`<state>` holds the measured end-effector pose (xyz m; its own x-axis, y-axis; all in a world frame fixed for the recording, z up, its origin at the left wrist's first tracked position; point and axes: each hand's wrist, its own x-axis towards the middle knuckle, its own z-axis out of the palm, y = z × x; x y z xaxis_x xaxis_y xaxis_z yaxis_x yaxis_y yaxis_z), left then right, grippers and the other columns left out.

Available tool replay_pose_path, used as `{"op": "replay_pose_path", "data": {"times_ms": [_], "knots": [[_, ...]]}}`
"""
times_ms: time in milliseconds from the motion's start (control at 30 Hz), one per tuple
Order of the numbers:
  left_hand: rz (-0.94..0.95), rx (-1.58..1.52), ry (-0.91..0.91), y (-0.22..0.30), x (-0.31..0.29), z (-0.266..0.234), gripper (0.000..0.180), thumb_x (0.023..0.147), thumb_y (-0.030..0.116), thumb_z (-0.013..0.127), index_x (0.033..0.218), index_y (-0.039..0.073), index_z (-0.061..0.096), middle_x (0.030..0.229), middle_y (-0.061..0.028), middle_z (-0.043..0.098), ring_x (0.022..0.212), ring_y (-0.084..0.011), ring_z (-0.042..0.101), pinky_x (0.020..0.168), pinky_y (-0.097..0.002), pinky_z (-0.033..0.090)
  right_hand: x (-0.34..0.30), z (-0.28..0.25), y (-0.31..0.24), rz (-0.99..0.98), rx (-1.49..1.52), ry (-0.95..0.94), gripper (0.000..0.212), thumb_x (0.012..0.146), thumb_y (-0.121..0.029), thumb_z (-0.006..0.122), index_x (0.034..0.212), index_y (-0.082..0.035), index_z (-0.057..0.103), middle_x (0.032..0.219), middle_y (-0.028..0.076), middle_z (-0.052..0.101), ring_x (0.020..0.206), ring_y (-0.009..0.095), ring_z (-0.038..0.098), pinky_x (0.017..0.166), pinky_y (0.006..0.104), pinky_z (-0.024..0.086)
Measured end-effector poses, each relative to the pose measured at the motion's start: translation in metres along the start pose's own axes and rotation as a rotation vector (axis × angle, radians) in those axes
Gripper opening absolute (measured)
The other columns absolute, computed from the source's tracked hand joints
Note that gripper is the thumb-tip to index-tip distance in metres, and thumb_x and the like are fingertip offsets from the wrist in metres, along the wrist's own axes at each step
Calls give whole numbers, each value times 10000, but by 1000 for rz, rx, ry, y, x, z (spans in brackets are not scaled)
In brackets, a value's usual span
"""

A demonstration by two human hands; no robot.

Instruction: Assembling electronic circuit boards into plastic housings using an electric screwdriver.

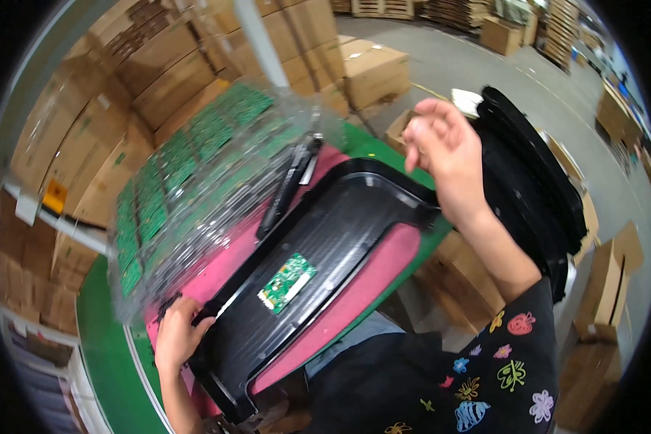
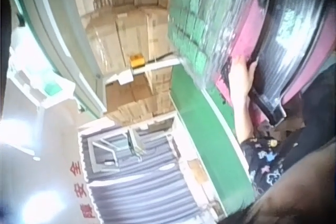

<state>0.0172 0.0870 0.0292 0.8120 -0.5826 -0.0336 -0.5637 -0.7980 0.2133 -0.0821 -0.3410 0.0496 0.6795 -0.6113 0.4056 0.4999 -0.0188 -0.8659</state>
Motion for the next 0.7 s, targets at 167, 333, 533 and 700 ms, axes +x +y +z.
{"op": "replay_pose_path", "data": {"times_ms": [167, 333, 533, 700], "knots": [[-63, -111, 117, -7, -35, 7, 169, 819, 74, 661, 933, -24, 583, 895, -213, 604, 844, -355, 616, 667, -429, 469, 63, -144, 17, -162, -537, 409, 261, 926, -109, 590, 1145, 15, 519, 814, 25, 611, 688, 80, 553, 613, 227, 456], [23, -200, 664, 28, -101, -19, 149, 869, -76, 626, 1015, -76, 596, 948, -177, 687, 811, -265, 668, 759, -343, 543, 72, -315, 58, -241, -1367, 652, 489, 771, -148, 668, 1205, 13, 509, 994, 175, 615, 955, 294, 606, 881, 406, 481], [-533, -106, 1323, -55, -225, -6, 341, 899, 126, 689, 1126, -94, 561, 1028, -205, 627, 891, -297, 614, 840, -383, 502, 42, -340, 37, 122, -1983, 646, 538, 771, -218, 646, 1246, -22, 484, 1179, 249, 570, 1127, 411, 559, 950, 515, 461], [-579, -1128, 1449, -20, -245, -23, 412, 790, 89, 649, 1183, 10, 553, 990, -54, 613, 834, -193, 616, 770, -333, 516, 50, -378, 54, 200, -2090, 365, 495, 896, -301, 570, 1323, -55, 522, 1261, 223, 584, 1151, 382, 573, 951, 466, 459]]}}
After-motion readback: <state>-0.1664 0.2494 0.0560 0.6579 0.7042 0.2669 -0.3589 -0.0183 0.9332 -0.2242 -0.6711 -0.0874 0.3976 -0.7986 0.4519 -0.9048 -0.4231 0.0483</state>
